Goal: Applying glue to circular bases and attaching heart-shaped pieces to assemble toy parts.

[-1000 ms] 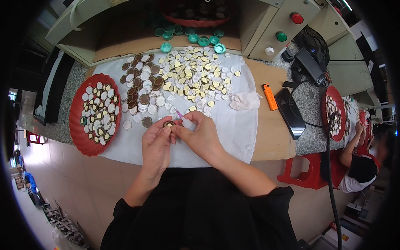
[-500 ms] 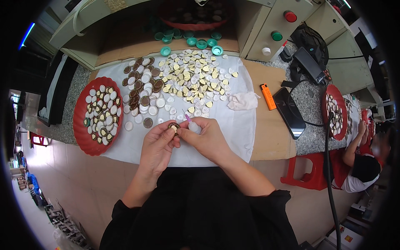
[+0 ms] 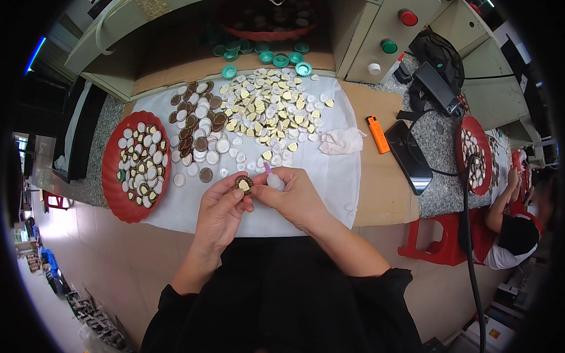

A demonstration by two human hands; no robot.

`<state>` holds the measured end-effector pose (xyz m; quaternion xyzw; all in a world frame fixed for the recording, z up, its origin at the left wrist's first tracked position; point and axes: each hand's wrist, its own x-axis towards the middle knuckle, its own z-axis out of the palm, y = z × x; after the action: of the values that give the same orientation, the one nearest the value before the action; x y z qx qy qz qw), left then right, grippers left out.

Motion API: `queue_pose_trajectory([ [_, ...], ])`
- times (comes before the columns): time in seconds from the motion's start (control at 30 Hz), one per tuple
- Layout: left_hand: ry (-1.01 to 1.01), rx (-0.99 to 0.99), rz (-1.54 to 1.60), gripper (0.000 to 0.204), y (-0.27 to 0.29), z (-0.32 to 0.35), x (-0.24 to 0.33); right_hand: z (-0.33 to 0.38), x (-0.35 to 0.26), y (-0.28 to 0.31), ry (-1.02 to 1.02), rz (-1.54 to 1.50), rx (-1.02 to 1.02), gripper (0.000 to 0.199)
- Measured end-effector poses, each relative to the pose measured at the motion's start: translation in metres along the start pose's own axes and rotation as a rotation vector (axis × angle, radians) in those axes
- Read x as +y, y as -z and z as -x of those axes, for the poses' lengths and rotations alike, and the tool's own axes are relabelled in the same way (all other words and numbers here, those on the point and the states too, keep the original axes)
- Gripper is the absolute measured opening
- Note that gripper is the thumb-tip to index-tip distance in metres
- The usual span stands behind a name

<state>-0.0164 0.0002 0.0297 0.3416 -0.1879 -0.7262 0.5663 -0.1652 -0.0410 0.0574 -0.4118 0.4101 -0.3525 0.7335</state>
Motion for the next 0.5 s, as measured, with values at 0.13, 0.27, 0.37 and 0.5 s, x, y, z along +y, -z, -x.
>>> queue_pose_trajectory([
  [0.13,-0.032,0.008,-0.029,0.025,0.0,0.0,-0.002,0.0,0.003,0.0,0.029,0.022,0.018,0.01],
  [0.27,-0.045,-0.031,-0.025,0.024,-0.006,0.003,0.003,0.003,-0.005,0.0,-0.043,-0.022,-0.015,0.011],
  [0.37,-0.067,-0.022,-0.045,0.024,-0.008,0.002,0.002,0.003,-0.006,0.003,-0.045,0.024,-0.031,0.011],
  [0.5,-0.129,-0.009,-0.145,0.024,-0.01,0.003,-0.001,0.003,0.0,0.005,-0.029,0.002,-0.048,0.011],
])
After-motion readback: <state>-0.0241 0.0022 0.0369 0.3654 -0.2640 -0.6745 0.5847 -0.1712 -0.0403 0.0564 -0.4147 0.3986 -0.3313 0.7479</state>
